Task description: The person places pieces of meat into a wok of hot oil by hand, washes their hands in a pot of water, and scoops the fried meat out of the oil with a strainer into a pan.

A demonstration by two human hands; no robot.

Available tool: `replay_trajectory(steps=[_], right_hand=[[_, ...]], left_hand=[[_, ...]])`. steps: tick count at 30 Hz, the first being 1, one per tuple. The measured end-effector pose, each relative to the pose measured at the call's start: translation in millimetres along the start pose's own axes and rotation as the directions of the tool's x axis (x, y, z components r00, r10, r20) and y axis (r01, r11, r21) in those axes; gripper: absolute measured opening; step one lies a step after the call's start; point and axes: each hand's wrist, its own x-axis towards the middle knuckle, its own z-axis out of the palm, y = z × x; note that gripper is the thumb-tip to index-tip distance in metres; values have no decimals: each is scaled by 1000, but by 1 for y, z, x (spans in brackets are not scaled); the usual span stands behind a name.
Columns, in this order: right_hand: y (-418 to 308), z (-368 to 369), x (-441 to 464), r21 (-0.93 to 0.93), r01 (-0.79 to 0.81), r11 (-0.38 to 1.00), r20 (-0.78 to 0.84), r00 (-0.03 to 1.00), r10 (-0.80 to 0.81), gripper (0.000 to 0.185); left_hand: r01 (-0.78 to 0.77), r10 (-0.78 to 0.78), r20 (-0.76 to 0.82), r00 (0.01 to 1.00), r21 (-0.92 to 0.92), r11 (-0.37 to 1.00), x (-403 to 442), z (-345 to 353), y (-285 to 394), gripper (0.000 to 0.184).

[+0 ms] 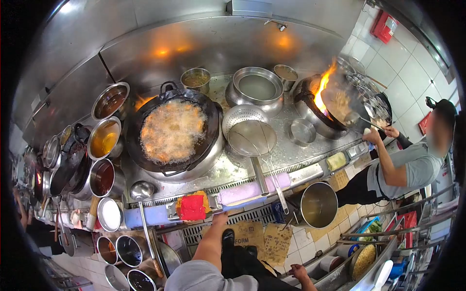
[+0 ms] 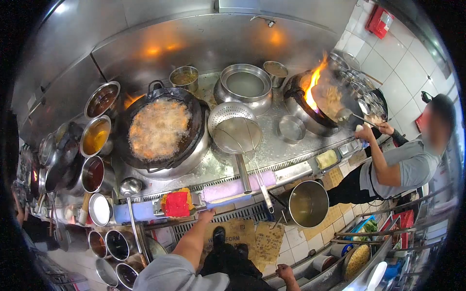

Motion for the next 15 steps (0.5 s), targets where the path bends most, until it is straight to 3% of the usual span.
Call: replay_trajectory(steps=[2,3,4,5,7,8,10,11,13,15], right_hand=[[-6,3,-2,7,-4,1000,2,1000,4,32],[-8,5,-3,12,-12,1000,2,1000,12,32],[-8,5,-2,11,-6,1000,7,1000,5,32],[-9,5,0,61,9,998,29,1000,-10,33],[-12,2,5,106,36,994,58,997,-42,33],[-14,0,7,39,59,997,58,996,-62,33],[-15,-4,12,-33,93,995,73,993,-90,33],[-13,-9,20,-49,113,992,85,990,-108,33],[-7,-19,32,-110,151,982,97,985,-141,32],[-9,-26,38,-126,177,976,102,981,-165,29]], left_hand=[[-262,264,-359,895,56,963,19,48,-49,40],[-259,263,-363,894,60,964,7,37,-53,40],[44,-164,-159,974,-573,818,-16,18,-54,36],[370,-375,259,890,-892,262,-31,5,-57,33],[331,-562,263,784,-943,21,-44,-10,-89,24],[318,-567,253,784,-948,17,-57,-24,-86,24],[124,-675,37,737,-989,80,-87,-70,-75,33],[112,-684,26,729,-990,82,-87,-86,-71,33],[295,-452,153,879,-919,261,-96,-106,-70,42],[366,-479,139,867,-830,421,-119,-102,-64,42]])
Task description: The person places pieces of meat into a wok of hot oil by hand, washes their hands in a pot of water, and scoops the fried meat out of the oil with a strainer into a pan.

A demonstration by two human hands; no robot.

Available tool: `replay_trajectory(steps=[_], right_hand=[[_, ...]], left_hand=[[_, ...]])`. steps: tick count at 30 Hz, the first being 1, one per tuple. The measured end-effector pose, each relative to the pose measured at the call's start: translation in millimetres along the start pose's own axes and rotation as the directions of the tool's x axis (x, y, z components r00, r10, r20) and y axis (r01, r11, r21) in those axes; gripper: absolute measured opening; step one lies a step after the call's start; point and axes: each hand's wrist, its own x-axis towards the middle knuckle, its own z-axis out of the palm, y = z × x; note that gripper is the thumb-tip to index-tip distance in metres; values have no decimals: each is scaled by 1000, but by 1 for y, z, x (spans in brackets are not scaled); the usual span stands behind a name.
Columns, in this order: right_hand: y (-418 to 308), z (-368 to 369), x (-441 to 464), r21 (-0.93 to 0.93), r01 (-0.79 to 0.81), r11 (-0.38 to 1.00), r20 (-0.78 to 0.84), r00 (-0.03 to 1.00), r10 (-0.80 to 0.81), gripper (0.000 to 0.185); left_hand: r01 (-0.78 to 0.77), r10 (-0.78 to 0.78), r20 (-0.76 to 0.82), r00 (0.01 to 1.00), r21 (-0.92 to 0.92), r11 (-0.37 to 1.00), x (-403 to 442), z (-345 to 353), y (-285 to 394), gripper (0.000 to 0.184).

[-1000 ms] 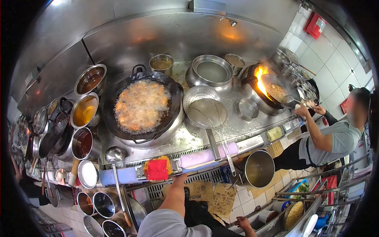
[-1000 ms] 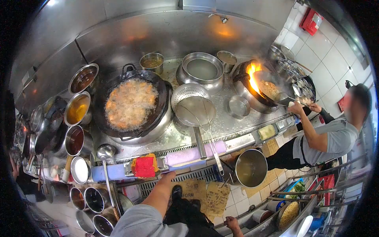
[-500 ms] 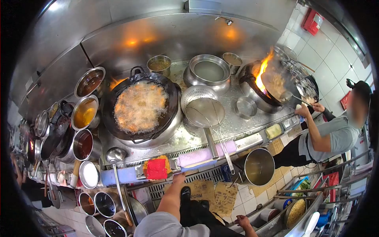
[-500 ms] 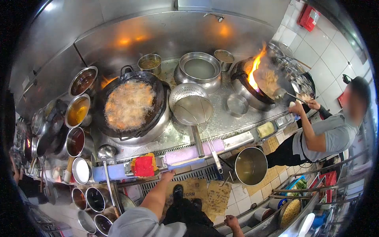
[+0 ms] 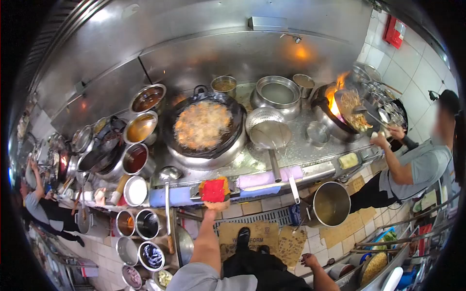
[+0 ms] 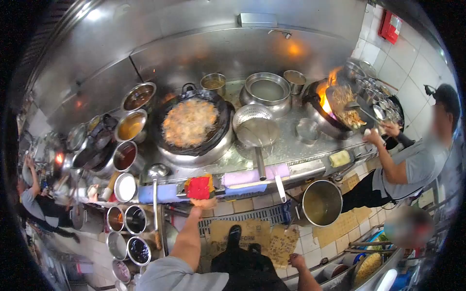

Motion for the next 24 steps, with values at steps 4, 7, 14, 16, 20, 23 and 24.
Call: replay_trajectory(steps=[4,7,14,16,20,23,24], right_hand=[[3,-10,14,-90,42,995,56,998,-37,29],[2,-10,26,-131,96,987,70,994,-87,28],[98,40,122,-466,344,815,211,938,-276,24],[63,49,66,-333,170,928,206,973,-104,24],[76,69,54,-393,360,846,233,929,-286,25],[119,80,95,-550,641,535,258,740,-621,24],[99,75,64,-420,463,781,220,886,-408,24]], left_hand=[[-209,203,74,976,559,803,-11,-7,-87,49],[-92,89,41,995,700,709,-39,-4,-153,45],[-256,411,-56,910,703,664,-111,-17,-136,44],[-345,494,13,870,732,588,-90,-21,-142,44],[-235,332,-183,925,409,881,-140,-16,-109,46],[-331,474,-204,856,488,808,-160,-24,-92,41],[-308,358,-160,920,268,913,-179,-30,-82,39]])
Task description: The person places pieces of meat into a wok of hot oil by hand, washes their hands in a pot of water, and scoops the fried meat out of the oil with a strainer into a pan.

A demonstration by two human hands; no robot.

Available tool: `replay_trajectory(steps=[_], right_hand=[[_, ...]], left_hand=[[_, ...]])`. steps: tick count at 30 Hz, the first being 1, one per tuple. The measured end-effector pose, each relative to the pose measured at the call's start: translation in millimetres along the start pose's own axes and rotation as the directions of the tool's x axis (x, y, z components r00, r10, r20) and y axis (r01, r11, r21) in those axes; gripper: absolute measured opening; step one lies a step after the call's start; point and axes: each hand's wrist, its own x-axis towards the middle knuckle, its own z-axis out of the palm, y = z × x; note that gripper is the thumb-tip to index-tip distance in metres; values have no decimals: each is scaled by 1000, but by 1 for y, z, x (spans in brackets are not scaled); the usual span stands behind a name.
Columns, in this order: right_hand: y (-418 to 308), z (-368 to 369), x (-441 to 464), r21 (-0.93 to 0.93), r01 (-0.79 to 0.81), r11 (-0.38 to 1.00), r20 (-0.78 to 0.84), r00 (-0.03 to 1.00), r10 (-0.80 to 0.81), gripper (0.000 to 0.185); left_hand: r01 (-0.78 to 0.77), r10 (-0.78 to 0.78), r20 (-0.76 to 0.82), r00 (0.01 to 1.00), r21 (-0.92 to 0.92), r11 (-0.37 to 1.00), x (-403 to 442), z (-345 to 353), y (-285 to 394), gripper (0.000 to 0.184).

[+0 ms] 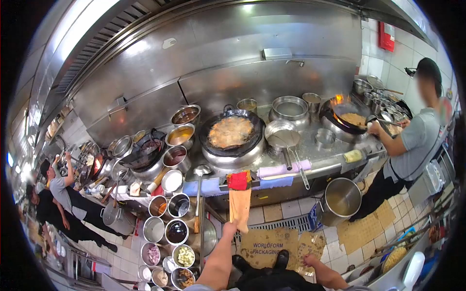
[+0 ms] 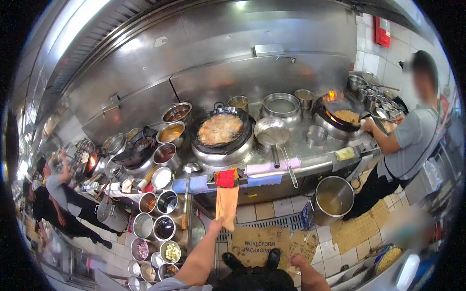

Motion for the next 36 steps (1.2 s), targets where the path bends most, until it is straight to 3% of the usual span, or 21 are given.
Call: replay_trajectory(steps=[1,3,4,5,6,7,8,10,11,13,14,15,16,17,19,22,26,28,31,34,36], right_hand=[[-11,1,-19,210,-255,944,127,964,233,23],[40,27,4,-177,40,983,172,985,-9,23],[69,41,17,-350,191,917,190,973,-130,23],[53,38,0,-356,193,915,193,973,-130,23],[16,29,-22,-150,-55,987,188,979,83,20],[-2,25,-30,59,-306,950,225,931,286,19],[-13,24,-37,52,-301,952,222,933,283,19],[-7,24,-33,-272,8,962,296,952,76,22],[-6,20,-29,-288,11,957,292,953,77,22],[-9,20,-16,-434,257,863,301,945,-130,25],[-4,23,-6,-334,360,871,264,923,-280,25],[1,25,4,-336,368,867,271,919,-285,25],[-33,17,-9,-122,95,988,203,977,-69,25],[-57,13,-14,113,-187,976,186,969,164,25],[-117,2,-40,132,-196,972,162,971,174,25],[-137,3,-37,105,-200,974,167,969,181,25],[-131,12,-42,112,-171,979,174,973,150,25],[-102,18,-37,116,-129,985,211,972,102,25],[-70,21,-43,89,-122,989,231,968,98,26],[-60,13,-61,46,-198,979,223,957,183,27],[-50,9,-70,63,-255,965,210,949,237,29]], left_hand=[[123,-103,106,989,-208,970,-11,-9,5,38],[134,-108,103,989,-293,947,-8,-15,-20,40],[-133,161,174,972,-162,978,-11,-17,-47,44],[-404,402,271,875,-52,913,-17,-19,-64,49],[56,-30,162,986,-160,986,-47,-9,-60,62],[-13,22,228,974,-39,999,-51,-9,-82,69],[-88,61,299,952,78,993,-53,-3,-122,76],[-5,-63,438,897,151,989,-54,5,-181,78],[-70,-23,396,918,220,973,-69,0,-189,76],[-124,19,347,938,283,951,-106,-8,-204,73],[-131,57,270,961,266,955,-119,-10,-215,70],[-139,92,189,978,253,957,-130,-13,-225,67],[-56,2,180,984,293,954,-142,-15,-240,62],[25,-85,168,982,332,943,-146,-15,-253,58],[130,-263,218,940,482,866,-183,-38,-234,47],[-96,-107,270,957,642,760,-145,-11,-344,38],[-39,-271,512,815,515,856,-131,-33,-346,35],[-282,-87,537,839,566,775,-117,-31,-344,46],[144,-293,181,939,567,811,-129,-22,-300,63],[265,-438,308,845,471,842,-118,-5,-285,70],[201,-377,341,861,453,869,-124,1,-270,69]])
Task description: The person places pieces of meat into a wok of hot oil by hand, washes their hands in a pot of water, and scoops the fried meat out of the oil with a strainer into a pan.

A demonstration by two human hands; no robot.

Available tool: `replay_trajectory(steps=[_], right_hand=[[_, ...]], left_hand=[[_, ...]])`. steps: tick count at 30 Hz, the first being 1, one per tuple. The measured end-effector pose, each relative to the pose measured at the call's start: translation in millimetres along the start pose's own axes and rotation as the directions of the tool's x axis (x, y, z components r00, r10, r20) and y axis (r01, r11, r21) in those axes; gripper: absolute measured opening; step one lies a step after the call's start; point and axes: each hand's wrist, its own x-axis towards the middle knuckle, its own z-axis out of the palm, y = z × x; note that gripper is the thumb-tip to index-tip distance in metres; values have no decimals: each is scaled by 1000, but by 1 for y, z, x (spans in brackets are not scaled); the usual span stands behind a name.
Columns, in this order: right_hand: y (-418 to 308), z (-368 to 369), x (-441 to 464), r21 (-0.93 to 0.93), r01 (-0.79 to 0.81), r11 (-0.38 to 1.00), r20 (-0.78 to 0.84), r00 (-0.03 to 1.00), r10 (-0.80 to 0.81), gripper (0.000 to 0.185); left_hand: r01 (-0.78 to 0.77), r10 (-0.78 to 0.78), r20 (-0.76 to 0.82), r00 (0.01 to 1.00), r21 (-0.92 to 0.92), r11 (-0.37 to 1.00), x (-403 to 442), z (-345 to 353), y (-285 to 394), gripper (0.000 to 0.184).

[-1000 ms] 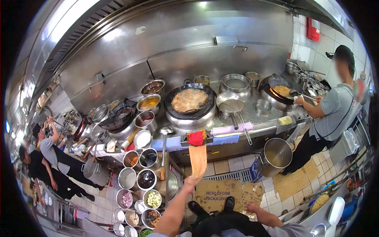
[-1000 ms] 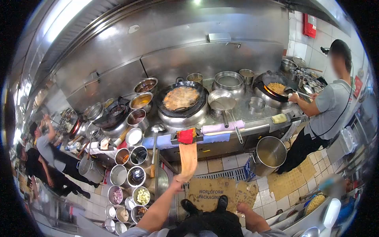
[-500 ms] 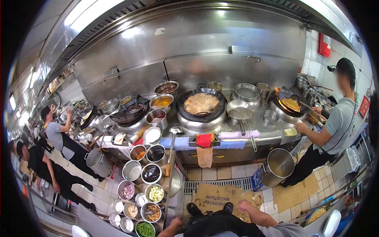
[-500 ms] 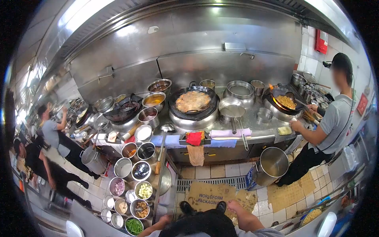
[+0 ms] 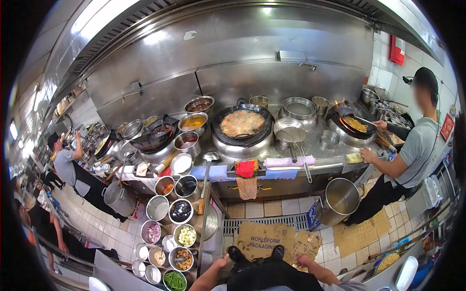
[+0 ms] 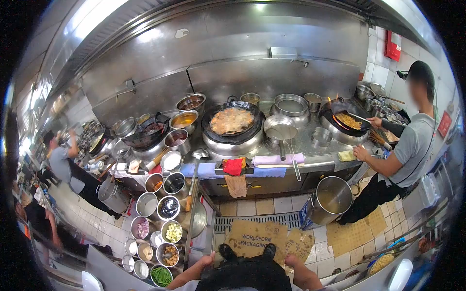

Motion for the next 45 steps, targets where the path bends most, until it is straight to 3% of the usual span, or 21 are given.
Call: replay_trajectory(steps=[1,3,5,7,11,13,14,15,17,21,23,26,28,31,33,35,38,40,42,44,45], right_hand=[[41,2,39,-185,184,965,72,982,-173,22],[124,5,118,-494,533,687,209,840,-501,16],[114,6,94,-412,446,794,95,888,-450,22],[96,5,66,-242,186,952,-140,964,-224,20],[95,6,58,-289,169,942,-203,951,-232,20],[68,-7,31,-738,156,656,-81,945,-316,21],[71,-7,33,-811,205,548,-47,911,-409,20],[71,-5,37,-808,208,551,-46,911,-410,20],[66,0,41,-243,245,939,-49,963,-264,23],[37,5,28,-102,43,994,-41,998,-48,22],[-2,3,-8,204,-90,975,-73,992,107,21],[72,20,94,-263,178,948,15,983,-180,21],[60,17,84,-166,141,976,-11,989,-145,22],[12,6,31,-42,73,996,-63,995,-76,25],[0,3,19,-19,42,999,-89,995,-44,25],[40,8,73,-272,152,950,-144,970,-196,25],[21,-1,56,-381,139,914,-74,981,-180,24],[3,-4,31,-348,151,925,-86,978,-192,25],[-9,-3,18,-312,163,936,-99,974,-203,26],[-19,-2,9,-673,249,696,-68,917,-394,29],[-24,0,6,-673,247,697,-67,918,-390,29]], left_hand=[[-71,71,-3,997,11,997,-8,-3,11,68],[-122,122,-2,993,-16,992,-20,-6,28,67],[-168,168,-2,986,-41,985,-21,-8,38,66],[-143,143,-27,989,24,989,-16,-6,42,63],[-174,185,-185,965,75,982,-36,-9,56,62],[-199,215,-215,953,96,975,-16,-4,48,58],[-194,213,-215,953,107,975,-16,-6,43,58],[-182,211,-211,955,149,972,-15,-6,41,56],[-167,206,-207,956,193,967,-13,-6,34,54],[-295,320,-23,947,327,898,5,-5,7,49],[-339,360,17,933,377,862,14,-5,-7,48],[-390,361,149,921,315,865,6,-6,-12,46],[-69,97,-103,990,248,966,-2,0,-6,47],[-42,40,-44,998,-26,999,-13,2,-5,48],[-117,115,-36,993,-31,993,-19,4,-7,47],[-191,189,-32,981,-36,981,-24,4,-7,46],[-217,220,-28,975,70,974,-12,8,-17,44],[-411,415,-8,910,126,903,7,14,-35,44],[-324,328,-14,945,119,939,-2,10,-29,47],[-235,239,-18,971,112,965,-15,1,-20,51],[-109,108,23,994,22,994,-27,-4,-14,55]])
